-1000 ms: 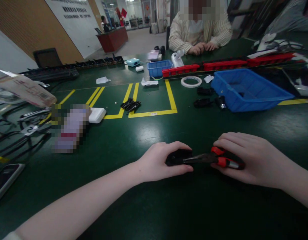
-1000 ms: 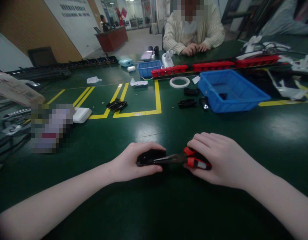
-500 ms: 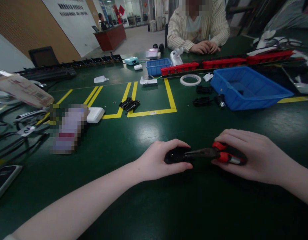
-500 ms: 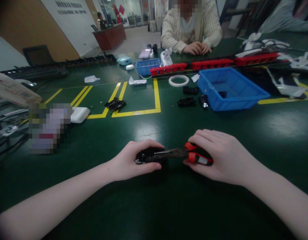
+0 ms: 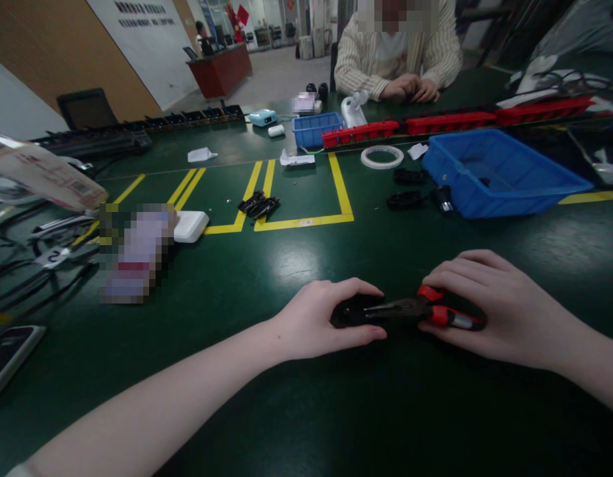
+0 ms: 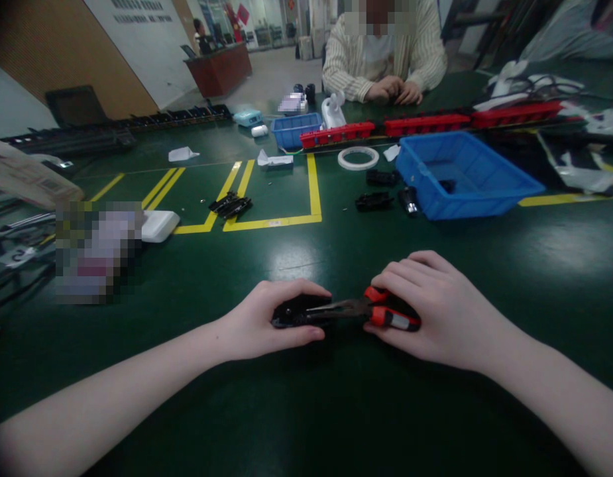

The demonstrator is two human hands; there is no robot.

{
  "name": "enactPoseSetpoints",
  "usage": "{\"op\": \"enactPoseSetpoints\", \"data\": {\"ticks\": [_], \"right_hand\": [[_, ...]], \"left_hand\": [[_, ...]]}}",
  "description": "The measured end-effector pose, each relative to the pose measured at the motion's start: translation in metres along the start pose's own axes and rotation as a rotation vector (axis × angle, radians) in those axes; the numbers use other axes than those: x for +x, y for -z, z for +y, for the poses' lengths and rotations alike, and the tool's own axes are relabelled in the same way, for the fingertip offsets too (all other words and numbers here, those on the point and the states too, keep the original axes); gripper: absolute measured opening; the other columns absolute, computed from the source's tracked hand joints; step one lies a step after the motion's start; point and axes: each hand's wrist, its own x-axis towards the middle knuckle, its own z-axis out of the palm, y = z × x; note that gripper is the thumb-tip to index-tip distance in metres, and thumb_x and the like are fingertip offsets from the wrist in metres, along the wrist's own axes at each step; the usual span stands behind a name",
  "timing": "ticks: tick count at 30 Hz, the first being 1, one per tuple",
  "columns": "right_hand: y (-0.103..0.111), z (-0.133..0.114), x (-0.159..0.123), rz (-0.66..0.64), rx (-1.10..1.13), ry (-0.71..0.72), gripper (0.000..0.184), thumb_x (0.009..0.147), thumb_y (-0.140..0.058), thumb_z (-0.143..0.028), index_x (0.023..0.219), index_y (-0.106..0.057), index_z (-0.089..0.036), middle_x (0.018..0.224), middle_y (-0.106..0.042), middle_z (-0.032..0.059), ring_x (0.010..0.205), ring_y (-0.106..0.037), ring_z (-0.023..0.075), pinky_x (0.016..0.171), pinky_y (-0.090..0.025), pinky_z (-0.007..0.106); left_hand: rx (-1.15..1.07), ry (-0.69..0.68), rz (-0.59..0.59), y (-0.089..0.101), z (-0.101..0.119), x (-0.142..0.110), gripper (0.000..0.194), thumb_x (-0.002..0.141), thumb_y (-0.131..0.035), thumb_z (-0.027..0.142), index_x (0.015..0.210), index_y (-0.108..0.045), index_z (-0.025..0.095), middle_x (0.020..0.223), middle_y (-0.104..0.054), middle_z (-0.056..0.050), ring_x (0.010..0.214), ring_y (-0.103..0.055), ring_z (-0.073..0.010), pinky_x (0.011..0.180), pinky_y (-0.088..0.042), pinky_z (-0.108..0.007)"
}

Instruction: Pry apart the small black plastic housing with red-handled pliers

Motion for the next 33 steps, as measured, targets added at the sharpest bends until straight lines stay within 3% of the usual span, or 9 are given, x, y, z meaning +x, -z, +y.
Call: {"op": "enactPoseSetpoints", "data": {"ticks": [7, 13, 24, 33], "right_hand": [[0.0005, -0.0008, -0.0018, 0.02, -0.076, 0.048, 0.027, 0.08, -0.061, -0.038, 0.101, -0.054, -0.023, 0.092, -0.065, 0.0053, 0.091, -0.063, 0.0264, 0.09, -0.042, 0.053], [0.0015, 0.0033, -0.0037, 0.032, -0.078, -0.001, 0.027, 0.081, -0.059, -0.041, 0.101, -0.054, -0.024, 0.093, -0.065, 0.0058, 0.098, -0.062, 0.0282, 0.099, -0.037, 0.055], [0.0035, 0.0024, -0.003, 0.032, -0.02, 0.012, 0.033, 0.074, -0.066, -0.044, 0.099, -0.057, -0.025, 0.092, -0.067, 0.0035, 0.096, -0.063, 0.0277, 0.101, -0.037, 0.053], [0.0031, -0.001, -0.0037, -0.012, -0.006, 0.013, 0.028, 0.078, -0.064, -0.039, 0.101, -0.055, -0.025, 0.091, -0.065, 0.0036, 0.092, -0.063, 0.0259, 0.101, -0.037, 0.055]], "left_hand": [[0.008, -0.008, -0.003, 0.0004, 0.0001, 0.001, 0.04, 0.083, -0.068, 0.036, 0.116, -0.058, 0.018, 0.104, -0.068, -0.002, 0.086, -0.064, -0.015, 0.073, -0.048, -0.024], [-0.002, 0.004, -0.012, 0.0006, 0.0007, 0.0011, 0.041, 0.083, -0.068, 0.036, 0.118, -0.057, 0.017, 0.103, -0.068, -0.002, 0.084, -0.064, -0.0151, 0.071, -0.049, -0.024], [0.01, -0.024, -0.004, 0.0003, -0.001, 0.0008, 0.04, 0.083, -0.069, 0.035, 0.117, -0.057, 0.017, 0.102, -0.067, -0.001, 0.085, -0.064, -0.0141, 0.073, -0.048, -0.023], [0.034, -0.021, -0.003, -0.0003, -0.0016, 0.0004, 0.04, 0.082, -0.069, 0.037, 0.116, -0.057, 0.018, 0.101, -0.067, 0.0, 0.084, -0.064, -0.014, 0.071, -0.047, -0.023]]}}
